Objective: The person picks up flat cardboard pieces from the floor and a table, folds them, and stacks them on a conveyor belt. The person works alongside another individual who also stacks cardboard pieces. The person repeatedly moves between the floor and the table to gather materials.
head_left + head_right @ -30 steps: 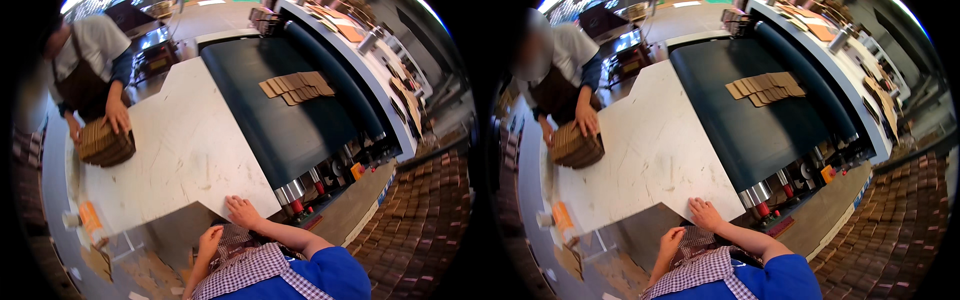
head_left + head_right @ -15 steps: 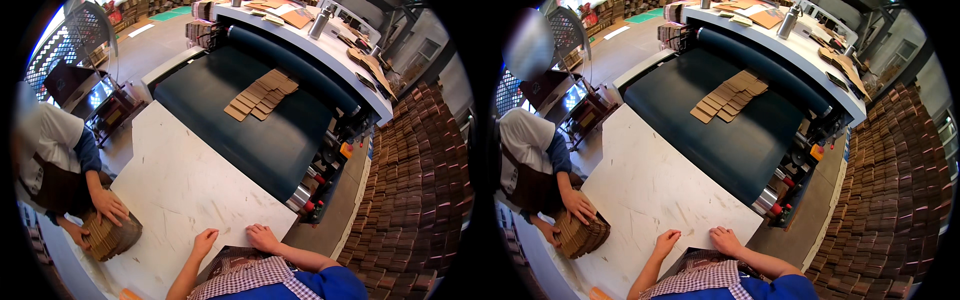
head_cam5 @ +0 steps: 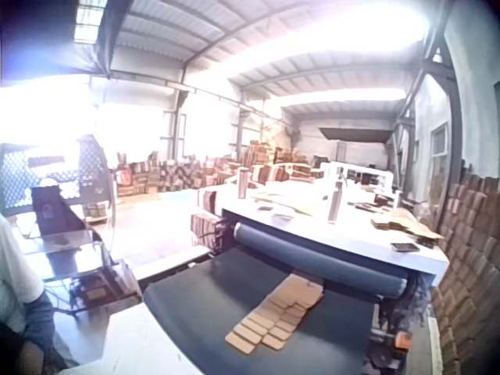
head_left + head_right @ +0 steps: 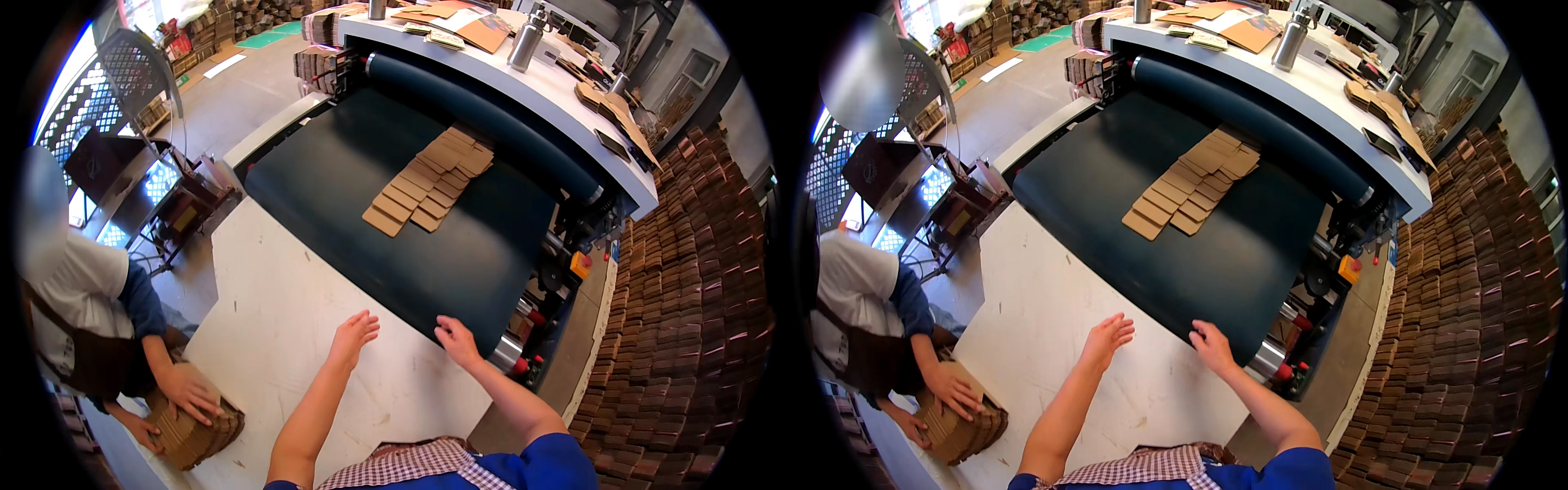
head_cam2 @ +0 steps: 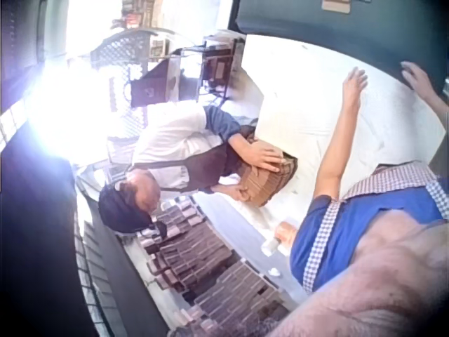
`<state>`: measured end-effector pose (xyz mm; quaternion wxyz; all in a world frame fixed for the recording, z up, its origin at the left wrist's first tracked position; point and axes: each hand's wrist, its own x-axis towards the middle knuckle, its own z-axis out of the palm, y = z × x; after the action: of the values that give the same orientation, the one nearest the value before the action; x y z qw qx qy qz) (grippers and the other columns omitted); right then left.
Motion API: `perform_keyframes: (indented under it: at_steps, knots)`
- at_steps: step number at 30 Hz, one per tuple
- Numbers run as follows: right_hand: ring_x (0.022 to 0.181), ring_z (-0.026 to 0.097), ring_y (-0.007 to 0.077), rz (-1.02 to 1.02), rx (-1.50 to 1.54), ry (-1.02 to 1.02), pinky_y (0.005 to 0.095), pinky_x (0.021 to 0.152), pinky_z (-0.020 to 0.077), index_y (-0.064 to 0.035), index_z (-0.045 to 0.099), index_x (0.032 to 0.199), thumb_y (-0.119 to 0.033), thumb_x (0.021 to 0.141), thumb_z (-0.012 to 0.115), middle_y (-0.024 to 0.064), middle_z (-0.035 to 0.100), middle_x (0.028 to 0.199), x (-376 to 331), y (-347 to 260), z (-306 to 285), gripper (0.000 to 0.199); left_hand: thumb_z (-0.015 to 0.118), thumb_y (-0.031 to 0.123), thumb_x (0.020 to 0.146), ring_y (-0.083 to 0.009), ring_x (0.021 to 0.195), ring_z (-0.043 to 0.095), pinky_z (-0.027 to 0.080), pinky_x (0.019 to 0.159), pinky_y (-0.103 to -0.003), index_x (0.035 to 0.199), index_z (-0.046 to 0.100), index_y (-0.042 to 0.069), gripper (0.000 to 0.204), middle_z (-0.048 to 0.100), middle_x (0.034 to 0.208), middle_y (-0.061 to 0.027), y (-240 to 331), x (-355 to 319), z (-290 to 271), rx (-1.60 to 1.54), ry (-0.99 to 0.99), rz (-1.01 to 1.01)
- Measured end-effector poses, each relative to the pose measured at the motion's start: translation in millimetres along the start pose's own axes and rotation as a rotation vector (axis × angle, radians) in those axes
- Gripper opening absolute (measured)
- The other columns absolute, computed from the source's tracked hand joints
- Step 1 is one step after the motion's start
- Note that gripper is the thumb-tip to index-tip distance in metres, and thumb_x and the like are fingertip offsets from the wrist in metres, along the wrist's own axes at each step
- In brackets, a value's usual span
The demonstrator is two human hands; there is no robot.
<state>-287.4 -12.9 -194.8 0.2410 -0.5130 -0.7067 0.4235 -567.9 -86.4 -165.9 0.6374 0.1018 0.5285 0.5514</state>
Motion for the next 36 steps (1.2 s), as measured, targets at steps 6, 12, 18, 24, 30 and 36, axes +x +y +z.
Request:
perform_keyframes:
  at_steps: [6, 12, 18, 24, 30, 36]
  knots:
    - [0.107, 0.064, 0.0222, -0.051, 0.049, 0.177, 0.0309, 0.084, 0.0528, -0.0031, 0.06, 0.124, -0.019, 0.093, 0.063, 0.013, 0.064, 0.12, 152, 6, -32, 0.035, 0.067, 0.018, 0.093, -0.0322, 0.114, 0.057, 0.049, 0.095, -0.044, 0.149, 0.023, -0.002, 0.074, 0.056, 0.126, -0.0209, 44, 180, 34, -0.258, 0.154, 0.14]
    - [0.115, 0.057, 0.0311, -0.253, -0.13, 0.366, 0.0398, 0.097, 0.0458, -0.0041, 0.061, 0.119, -0.022, 0.091, 0.063, 0.0141, 0.063, 0.121, 287, 27, -69, 0.033, 0.068, 0.023, 0.092, -0.0264, 0.114, 0.057, 0.044, 0.101, -0.047, 0.137, 0.043, 0.003, 0.056, 0.059, 0.124, -0.0113, 66, 254, 56, -0.424, 0.138, 0.067]
    - [0.125, 0.048, 0.0335, -0.267, -0.48, 0.606, 0.0471, 0.101, 0.0403, -0.0028, 0.057, 0.123, -0.034, 0.095, 0.056, 0.0131, 0.058, 0.131, 442, 41, -126, 0.042, 0.081, 0.049, 0.075, -0.0228, 0.136, 0.038, 0.035, 0.104, -0.046, 0.143, 0.04, 0.017, 0.085, 0.043, 0.145, -0.0026, 86, 259, 138, -0.196, -0.272, 0.478]
    - [0.143, 0.03, 0.0298, 0.075, -0.657, 0.243, 0.0458, 0.115, 0.0268, -0.0074, 0.043, 0.145, -0.06, 0.094, 0.044, 0.0123, 0.036, 0.154, 506, 33, -141, 0.074, 0.076, 0.023, 0.086, -0.0244, 0.133, 0.044, 0.037, 0.108, -0.05, 0.141, 0.042, 0.011, 0.065, 0.05, 0.14, -0.0044, 59, 339, 180, -0.446, -0.191, 0.297]
    - [0.144, 0.027, 0.0368, 0.097, -0.696, 0.242, 0.0463, 0.113, 0.0307, -0.0069, 0.04, 0.147, -0.062, 0.092, 0.046, 0.0152, 0.034, 0.155, 499, 47, -122, 0.078, 0.069, 0.015, 0.092, -0.0258, 0.127, 0.05, 0.042, 0.107, -0.043, 0.142, 0.041, 0.008, 0.058, 0.052, 0.139, -0.0073, 65, 369, 212, -0.615, -0.134, 0.187]
    - [0.137, 0.037, 0.0381, 0.037, -0.724, 0.227, 0.0489, 0.109, 0.0338, -0.0039, 0.044, 0.143, -0.064, 0.091, 0.045, 0.0172, 0.04, 0.15, 450, 29, -94, 0.079, 0.055, 0.019, 0.1, -0.0296, 0.127, 0.05, 0.04, 0.109, -0.048, 0.141, 0.043, 0.006, 0.044, 0.053, 0.138, -0.0098, 52, 330, 177, -0.729, -0.021, 0.146]
